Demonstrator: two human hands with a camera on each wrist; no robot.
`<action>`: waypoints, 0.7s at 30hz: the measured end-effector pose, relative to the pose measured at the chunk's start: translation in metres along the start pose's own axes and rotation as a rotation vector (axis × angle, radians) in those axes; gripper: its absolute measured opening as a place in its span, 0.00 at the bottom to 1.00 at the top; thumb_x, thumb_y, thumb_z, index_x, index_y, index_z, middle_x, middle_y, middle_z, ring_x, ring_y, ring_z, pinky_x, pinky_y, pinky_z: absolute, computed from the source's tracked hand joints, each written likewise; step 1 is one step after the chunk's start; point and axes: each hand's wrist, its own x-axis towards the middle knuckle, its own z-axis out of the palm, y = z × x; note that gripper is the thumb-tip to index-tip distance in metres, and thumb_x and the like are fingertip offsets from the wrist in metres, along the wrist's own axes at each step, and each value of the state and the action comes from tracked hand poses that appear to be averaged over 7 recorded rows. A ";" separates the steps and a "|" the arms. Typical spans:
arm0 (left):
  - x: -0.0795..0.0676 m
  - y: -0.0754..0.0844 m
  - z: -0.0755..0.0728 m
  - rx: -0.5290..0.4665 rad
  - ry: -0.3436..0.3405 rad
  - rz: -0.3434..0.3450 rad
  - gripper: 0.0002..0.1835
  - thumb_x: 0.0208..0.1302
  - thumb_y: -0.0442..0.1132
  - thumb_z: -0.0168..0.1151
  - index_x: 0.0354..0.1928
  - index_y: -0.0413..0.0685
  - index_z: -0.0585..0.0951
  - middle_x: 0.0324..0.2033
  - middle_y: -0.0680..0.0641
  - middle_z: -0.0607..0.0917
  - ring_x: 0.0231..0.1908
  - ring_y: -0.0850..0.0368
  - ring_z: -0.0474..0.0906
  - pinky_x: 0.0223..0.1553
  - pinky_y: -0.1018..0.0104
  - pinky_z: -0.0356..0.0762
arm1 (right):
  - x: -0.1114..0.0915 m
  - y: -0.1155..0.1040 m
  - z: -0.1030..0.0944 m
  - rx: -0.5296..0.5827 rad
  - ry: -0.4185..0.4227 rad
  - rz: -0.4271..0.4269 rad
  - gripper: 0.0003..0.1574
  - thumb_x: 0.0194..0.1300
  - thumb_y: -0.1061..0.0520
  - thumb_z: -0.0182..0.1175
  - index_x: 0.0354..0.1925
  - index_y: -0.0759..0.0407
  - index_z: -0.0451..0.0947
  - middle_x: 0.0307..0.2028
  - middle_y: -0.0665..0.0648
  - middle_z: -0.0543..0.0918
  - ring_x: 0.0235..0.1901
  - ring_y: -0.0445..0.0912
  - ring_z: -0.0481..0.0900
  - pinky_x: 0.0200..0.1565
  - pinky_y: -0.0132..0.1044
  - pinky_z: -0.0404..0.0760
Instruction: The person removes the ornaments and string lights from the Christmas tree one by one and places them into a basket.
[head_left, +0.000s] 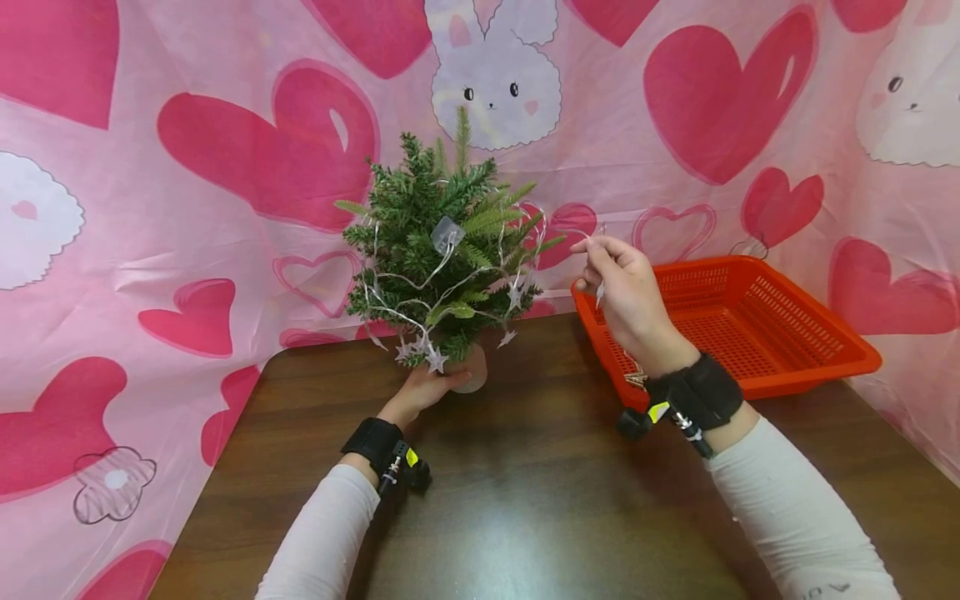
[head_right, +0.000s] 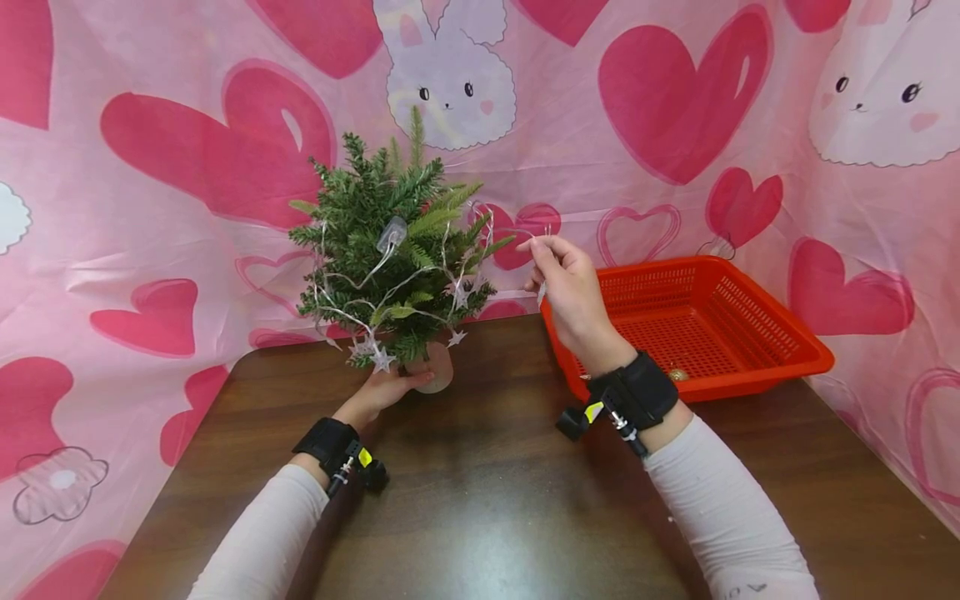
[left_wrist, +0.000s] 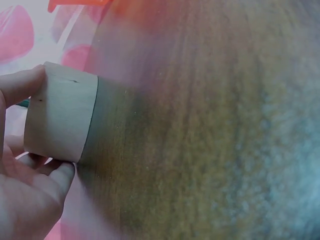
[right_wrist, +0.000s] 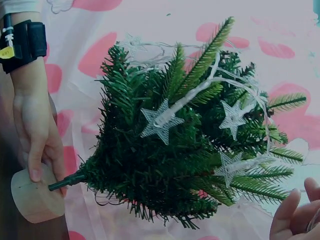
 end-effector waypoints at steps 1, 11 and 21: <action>0.000 0.000 0.000 -0.013 -0.005 0.008 0.28 0.64 0.38 0.67 0.66 0.50 0.71 0.64 0.45 0.76 0.67 0.48 0.69 0.70 0.48 0.62 | 0.002 -0.001 0.000 0.008 0.007 0.000 0.11 0.72 0.53 0.57 0.41 0.59 0.80 0.23 0.49 0.64 0.24 0.42 0.65 0.33 0.29 0.78; 0.001 -0.001 0.001 -0.019 0.000 -0.024 0.28 0.65 0.39 0.66 0.66 0.51 0.70 0.65 0.46 0.74 0.69 0.48 0.66 0.72 0.45 0.57 | 0.029 -0.008 -0.008 0.232 -0.041 -0.027 0.10 0.74 0.55 0.54 0.36 0.59 0.76 0.52 0.54 0.78 0.53 0.44 0.75 0.51 0.32 0.76; 0.002 -0.001 0.002 -0.047 0.013 -0.034 0.25 0.65 0.37 0.65 0.64 0.47 0.75 0.61 0.42 0.78 0.66 0.46 0.70 0.72 0.44 0.59 | 0.048 -0.010 -0.017 0.551 -0.164 -0.058 0.09 0.75 0.56 0.50 0.41 0.61 0.71 0.54 0.58 0.83 0.61 0.50 0.75 0.59 0.36 0.73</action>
